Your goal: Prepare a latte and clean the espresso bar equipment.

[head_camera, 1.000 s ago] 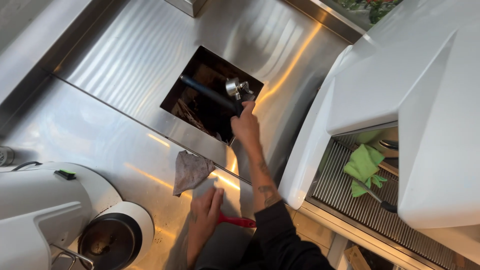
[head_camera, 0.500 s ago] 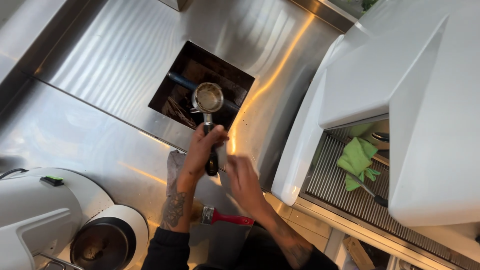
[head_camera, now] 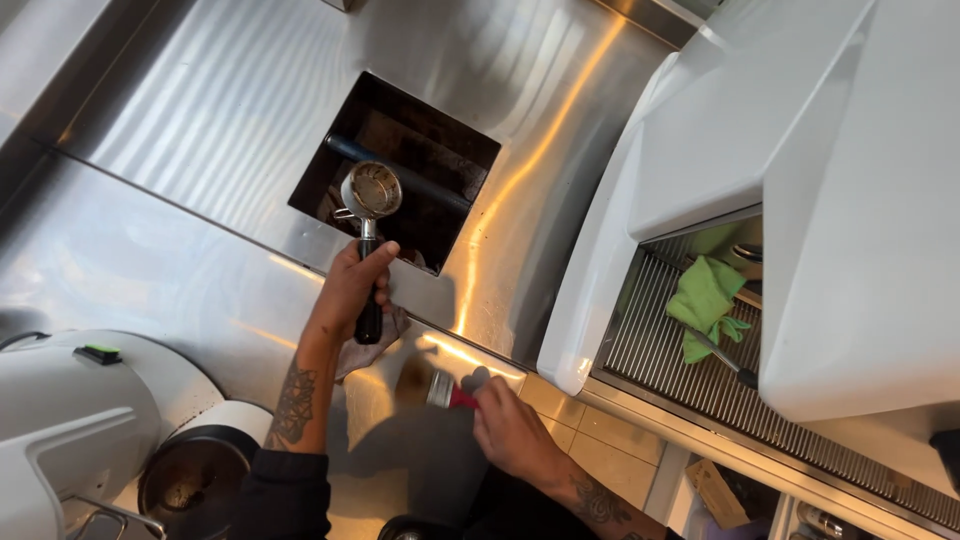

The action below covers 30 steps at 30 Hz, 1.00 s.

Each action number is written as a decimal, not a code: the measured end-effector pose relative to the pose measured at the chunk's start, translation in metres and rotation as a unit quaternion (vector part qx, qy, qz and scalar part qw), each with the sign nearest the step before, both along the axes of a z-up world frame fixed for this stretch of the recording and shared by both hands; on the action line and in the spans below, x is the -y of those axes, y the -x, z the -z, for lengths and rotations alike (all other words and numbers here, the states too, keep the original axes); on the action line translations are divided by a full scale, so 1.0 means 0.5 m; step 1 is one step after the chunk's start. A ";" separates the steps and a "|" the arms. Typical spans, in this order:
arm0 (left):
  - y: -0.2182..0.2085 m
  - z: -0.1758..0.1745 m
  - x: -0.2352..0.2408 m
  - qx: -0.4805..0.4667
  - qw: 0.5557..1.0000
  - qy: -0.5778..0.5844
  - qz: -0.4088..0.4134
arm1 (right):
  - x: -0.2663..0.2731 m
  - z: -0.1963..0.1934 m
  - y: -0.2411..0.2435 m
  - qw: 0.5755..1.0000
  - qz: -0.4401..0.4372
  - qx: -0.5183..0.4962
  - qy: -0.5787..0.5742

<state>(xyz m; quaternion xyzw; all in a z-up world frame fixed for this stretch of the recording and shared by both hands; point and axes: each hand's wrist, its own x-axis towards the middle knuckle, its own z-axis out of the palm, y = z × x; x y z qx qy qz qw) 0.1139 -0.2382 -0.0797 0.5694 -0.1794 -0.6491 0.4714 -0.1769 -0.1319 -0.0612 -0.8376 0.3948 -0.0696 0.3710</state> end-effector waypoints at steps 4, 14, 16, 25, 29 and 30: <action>-0.029 0.005 -0.020 0.023 1.000 -0.009 0.008 | 0.068 -0.035 -0.067 0.983 0.166 0.039 0.064; -0.003 0.043 -0.038 0.072 0.997 -0.027 0.026 | 0.288 -0.038 -0.253 0.947 0.142 0.015 0.287; -0.003 0.015 -0.030 0.106 0.994 -0.015 0.024 | 0.304 -0.041 -0.288 0.941 0.099 -0.078 0.313; -0.031 0.026 -0.045 0.324 0.934 -0.008 0.147 | 0.496 -0.147 -0.324 0.933 -0.223 -0.253 0.125; -0.039 0.018 -0.045 0.312 0.939 -0.015 0.147 | 0.559 -0.150 -0.288 0.943 -0.233 -0.236 0.033; -0.040 0.022 -0.047 0.284 0.949 -0.002 0.136 | 0.571 -0.134 -0.278 0.957 -0.228 -0.178 -0.005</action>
